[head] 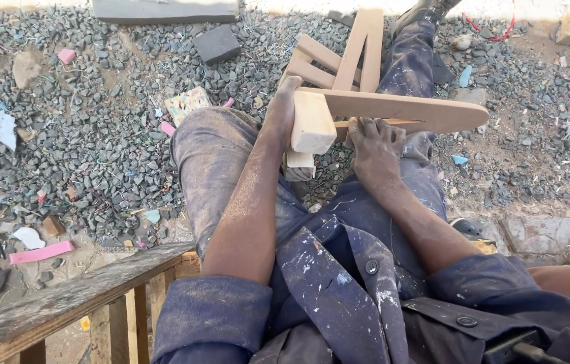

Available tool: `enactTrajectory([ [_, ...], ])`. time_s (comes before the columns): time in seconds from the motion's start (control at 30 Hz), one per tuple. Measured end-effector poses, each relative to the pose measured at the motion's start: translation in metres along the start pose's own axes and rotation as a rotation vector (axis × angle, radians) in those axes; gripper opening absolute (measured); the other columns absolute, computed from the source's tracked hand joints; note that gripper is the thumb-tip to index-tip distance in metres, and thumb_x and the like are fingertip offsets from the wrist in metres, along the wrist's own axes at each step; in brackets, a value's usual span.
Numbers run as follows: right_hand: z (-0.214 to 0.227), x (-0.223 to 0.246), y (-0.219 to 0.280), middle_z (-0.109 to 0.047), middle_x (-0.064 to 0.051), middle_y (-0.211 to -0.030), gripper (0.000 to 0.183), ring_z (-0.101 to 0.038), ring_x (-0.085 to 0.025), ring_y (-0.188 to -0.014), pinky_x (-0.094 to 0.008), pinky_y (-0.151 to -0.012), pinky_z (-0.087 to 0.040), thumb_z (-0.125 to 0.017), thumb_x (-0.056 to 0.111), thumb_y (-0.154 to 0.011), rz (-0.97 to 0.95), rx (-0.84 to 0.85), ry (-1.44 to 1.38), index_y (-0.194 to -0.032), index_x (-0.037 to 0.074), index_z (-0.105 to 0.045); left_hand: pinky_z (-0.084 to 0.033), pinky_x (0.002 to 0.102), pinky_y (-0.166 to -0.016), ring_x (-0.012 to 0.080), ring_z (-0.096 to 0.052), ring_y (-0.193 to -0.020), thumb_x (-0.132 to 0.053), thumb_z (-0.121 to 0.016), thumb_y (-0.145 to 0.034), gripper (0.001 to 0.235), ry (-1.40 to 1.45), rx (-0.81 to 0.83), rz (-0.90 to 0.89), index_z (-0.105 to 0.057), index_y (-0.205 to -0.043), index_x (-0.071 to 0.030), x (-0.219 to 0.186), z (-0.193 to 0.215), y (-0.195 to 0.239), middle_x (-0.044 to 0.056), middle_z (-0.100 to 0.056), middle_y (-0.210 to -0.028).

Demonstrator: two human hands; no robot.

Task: The person sits on a wooden bench outdoors and sands a light-colored wooden chair frame using a green sanding block. They hold the chair between their legs and smooth the curved legs and seat slats, rotating the object to reach different surfaces.

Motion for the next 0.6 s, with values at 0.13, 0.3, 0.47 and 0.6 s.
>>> enactTrajectory([
  [0.13,0.017,0.0,0.008,-0.044,-0.014,-0.152,0.066,-0.035,-0.04,-0.142,-0.053,-0.103,-0.028,-0.049,0.003,-0.093,0.055,0.053,-0.03,-0.156,0.022,-0.044,-0.057,0.044,-0.079,0.0233,-0.069,-0.079,-0.041,-0.074,-0.074,0.06,0.056,0.032,0.001,-0.069,-0.113,0.005,0.003,0.002,-0.014,0.018,-0.067,-0.092],
  [0.3,0.014,-0.002,0.008,-0.04,-0.008,-0.157,0.053,-0.037,-0.04,-0.142,-0.05,-0.103,-0.029,-0.044,0.016,-0.104,-0.006,0.094,-0.003,-0.157,0.026,-0.043,-0.043,0.049,-0.105,0.0329,-0.064,-0.12,-0.054,-0.075,-0.072,0.087,0.01,0.018,0.001,-0.063,-0.133,0.007,-0.008,-0.004,0.011,0.027,-0.064,-0.125],
  [0.47,0.021,-0.001,0.01,-0.043,-0.014,-0.154,0.053,-0.046,-0.04,-0.137,-0.049,-0.103,-0.035,-0.046,0.012,-0.103,-0.04,0.034,-0.121,-0.156,0.021,-0.045,-0.05,0.049,-0.099,0.0284,-0.063,-0.103,-0.051,-0.069,-0.084,0.087,0.15,0.136,-0.055,-0.047,-0.144,0.009,-0.005,-0.009,-0.005,0.028,-0.058,-0.117],
  [0.6,0.022,-0.007,0.005,-0.038,-0.017,-0.147,0.049,-0.049,-0.044,-0.131,-0.051,-0.101,-0.039,-0.048,0.021,-0.105,-0.127,0.048,-0.117,-0.153,0.026,-0.049,-0.066,0.04,-0.062,0.0273,-0.075,-0.071,-0.049,-0.069,-0.089,0.064,0.279,0.251,0.011,-0.055,-0.128,-0.001,0.014,-0.013,-0.041,0.017,-0.066,-0.091],
])
Point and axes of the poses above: each hand's wrist, its own y-axis away from the middle knuckle, its own z-axis out of the back of the hand, x = y × z, the point moved 9 cm from there along -y, towards the middle knuckle
